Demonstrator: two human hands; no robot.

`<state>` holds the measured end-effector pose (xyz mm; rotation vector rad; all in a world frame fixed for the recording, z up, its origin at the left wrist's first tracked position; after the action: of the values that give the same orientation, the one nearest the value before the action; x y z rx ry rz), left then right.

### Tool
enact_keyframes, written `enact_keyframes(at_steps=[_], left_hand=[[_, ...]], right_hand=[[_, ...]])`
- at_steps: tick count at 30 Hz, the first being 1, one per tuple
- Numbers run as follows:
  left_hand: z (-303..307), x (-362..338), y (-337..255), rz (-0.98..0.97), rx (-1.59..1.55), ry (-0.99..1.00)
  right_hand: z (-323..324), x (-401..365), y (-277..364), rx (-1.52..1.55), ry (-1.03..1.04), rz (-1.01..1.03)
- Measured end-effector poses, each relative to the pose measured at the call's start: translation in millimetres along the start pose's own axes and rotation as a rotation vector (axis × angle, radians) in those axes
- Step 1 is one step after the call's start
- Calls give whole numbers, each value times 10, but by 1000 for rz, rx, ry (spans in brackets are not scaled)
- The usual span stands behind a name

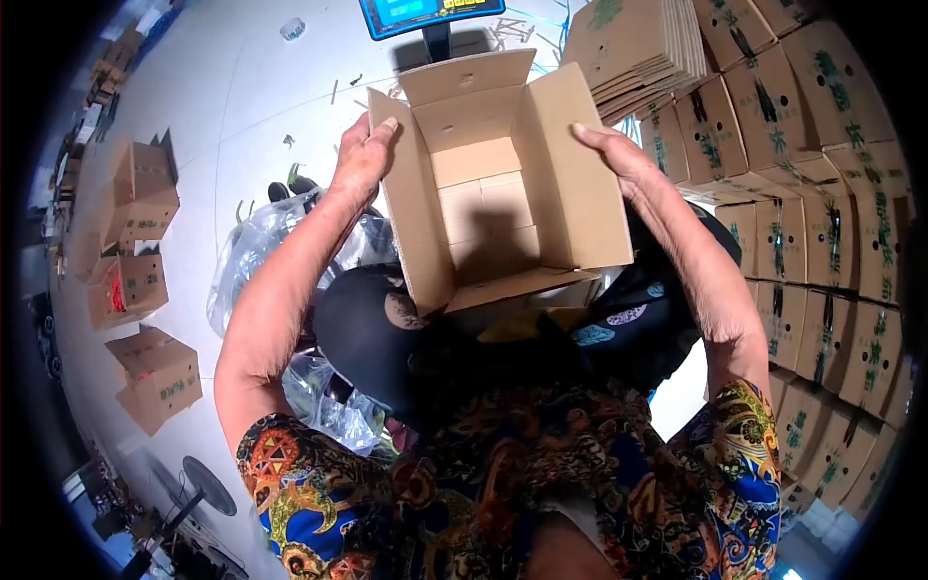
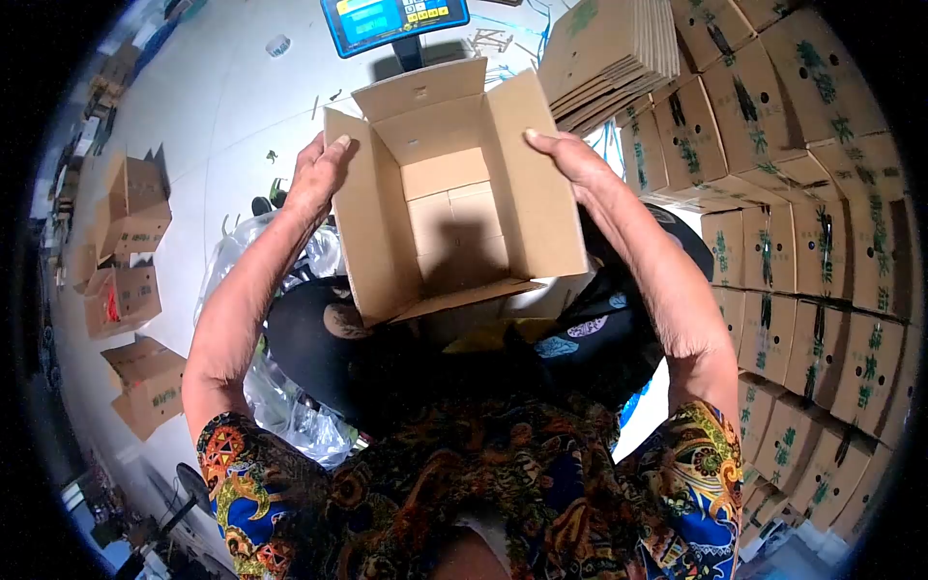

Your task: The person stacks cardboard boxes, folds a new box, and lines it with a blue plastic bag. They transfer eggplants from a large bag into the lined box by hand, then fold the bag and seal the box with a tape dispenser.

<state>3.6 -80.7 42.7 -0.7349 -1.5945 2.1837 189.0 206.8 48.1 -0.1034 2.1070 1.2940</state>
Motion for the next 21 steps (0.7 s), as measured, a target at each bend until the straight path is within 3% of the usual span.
enact_keyframes(at_steps=[3,5,7,8,11,12,13,15,18,21], left_hand=[[30,-104,141,54,-119,-80],[68,-69,451,-59,85,-151],[54,-67,591,-172,363,-241],[18,-110,640,-139,494,-293],[-214,-42,836,-55,499,-390],[-330,-53,895,0,479,-329],[-483,-20,1069,11,446,-326],[-793,59,1410,26,376,-316],[-897,32,1341,68,80,-189],[-834,61,1418,171,228,-313]], right_hand=[[246,88,-198,51,-117,24],[423,142,-273,-207,-205,24],[562,331,-402,-585,-478,115],[558,414,-474,-712,-517,152],[671,867,-932,-457,-557,203],[477,817,-1003,-17,-286,153],[514,1006,-1104,51,-177,85],[260,1009,-1165,211,-153,-67],[-58,907,-1193,323,-164,-252],[207,1076,-1336,257,-45,-257]])
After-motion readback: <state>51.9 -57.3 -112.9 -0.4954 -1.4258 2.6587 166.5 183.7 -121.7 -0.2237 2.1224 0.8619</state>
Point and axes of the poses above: each hand's wrist, its own x-axis towards the middle knuckle, its own z-axis out of the back of the hand, y = z × x, the point moved 3 cm from there along x, towards the middle knuckle, and after that the axes turned 12 degrees about x, right-handed, at the moved point
